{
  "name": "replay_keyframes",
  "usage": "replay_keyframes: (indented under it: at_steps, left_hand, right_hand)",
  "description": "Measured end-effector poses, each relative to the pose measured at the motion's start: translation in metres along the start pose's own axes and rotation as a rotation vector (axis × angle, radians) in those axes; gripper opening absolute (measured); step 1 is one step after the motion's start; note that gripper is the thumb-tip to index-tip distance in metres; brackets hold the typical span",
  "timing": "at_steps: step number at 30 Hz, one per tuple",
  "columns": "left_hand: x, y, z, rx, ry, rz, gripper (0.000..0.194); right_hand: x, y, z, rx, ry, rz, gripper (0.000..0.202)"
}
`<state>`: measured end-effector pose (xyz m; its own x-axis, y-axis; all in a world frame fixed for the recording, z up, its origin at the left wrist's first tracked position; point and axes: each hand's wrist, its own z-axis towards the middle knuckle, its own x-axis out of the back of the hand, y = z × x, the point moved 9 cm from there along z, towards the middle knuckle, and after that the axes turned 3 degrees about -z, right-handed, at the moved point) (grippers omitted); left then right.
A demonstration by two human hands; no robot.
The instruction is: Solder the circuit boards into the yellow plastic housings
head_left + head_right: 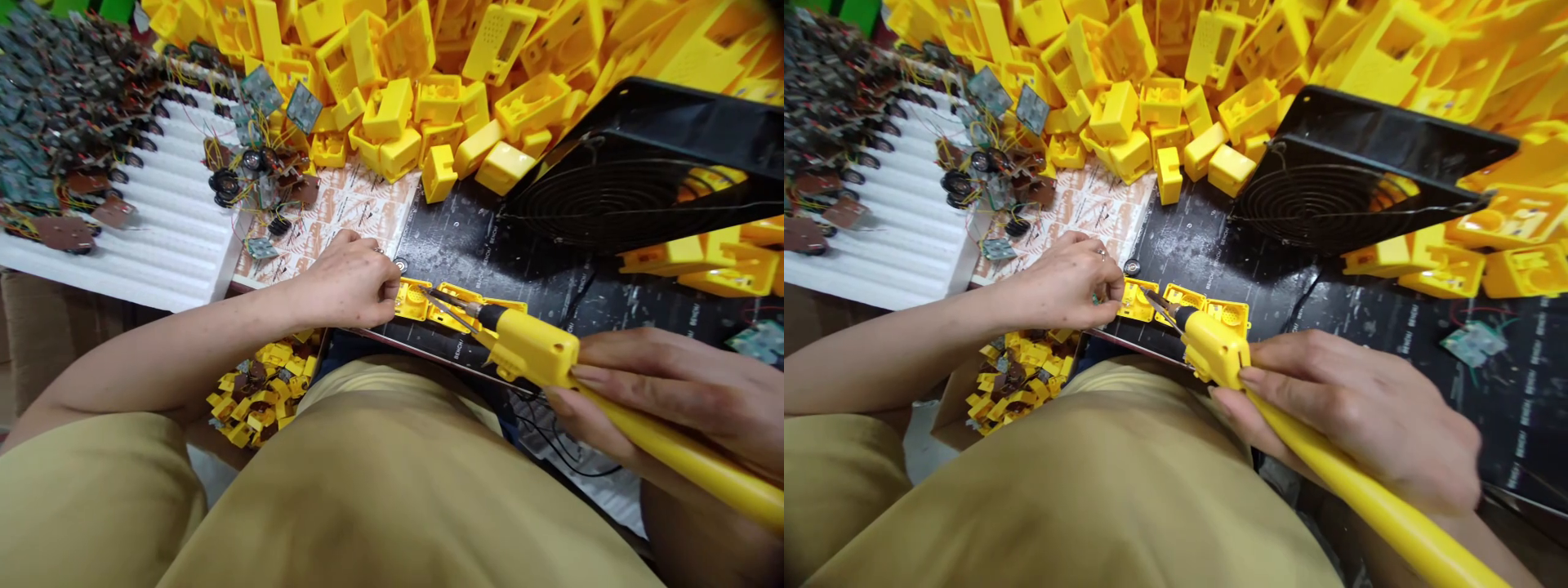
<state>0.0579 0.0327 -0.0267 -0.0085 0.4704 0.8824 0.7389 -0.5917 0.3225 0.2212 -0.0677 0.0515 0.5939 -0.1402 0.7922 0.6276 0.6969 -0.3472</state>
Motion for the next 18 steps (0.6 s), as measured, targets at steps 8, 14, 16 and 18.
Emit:
replay_keyframes:
  at_steps: [8, 14, 16, 18]
  left_hand:
    - [0.003, 0.005, -0.004, -0.040, 0.024, 0.035, 0.014]
    - [0.009, -0.018, -0.016, -0.003, 0.186, -0.258, 0.015]
    - [0.007, -0.030, -0.018, 0.013, 0.257, -0.432, 0.019]
    - [0.004, -0.034, -0.017, -0.004, 0.283, -0.495, 0.021]
  right_hand:
    - [-0.010, 0.009, -0.010, -0.068, -0.002, 0.048, 0.047]
    - [-0.007, 0.012, -0.022, -0.122, 0.020, -0.074, 0.072]
    - [-0.005, 0.014, -0.024, -0.155, 0.043, -0.073, 0.069]
    - [-0.006, 0.017, -0.024, -0.177, 0.048, -0.052, 0.065]
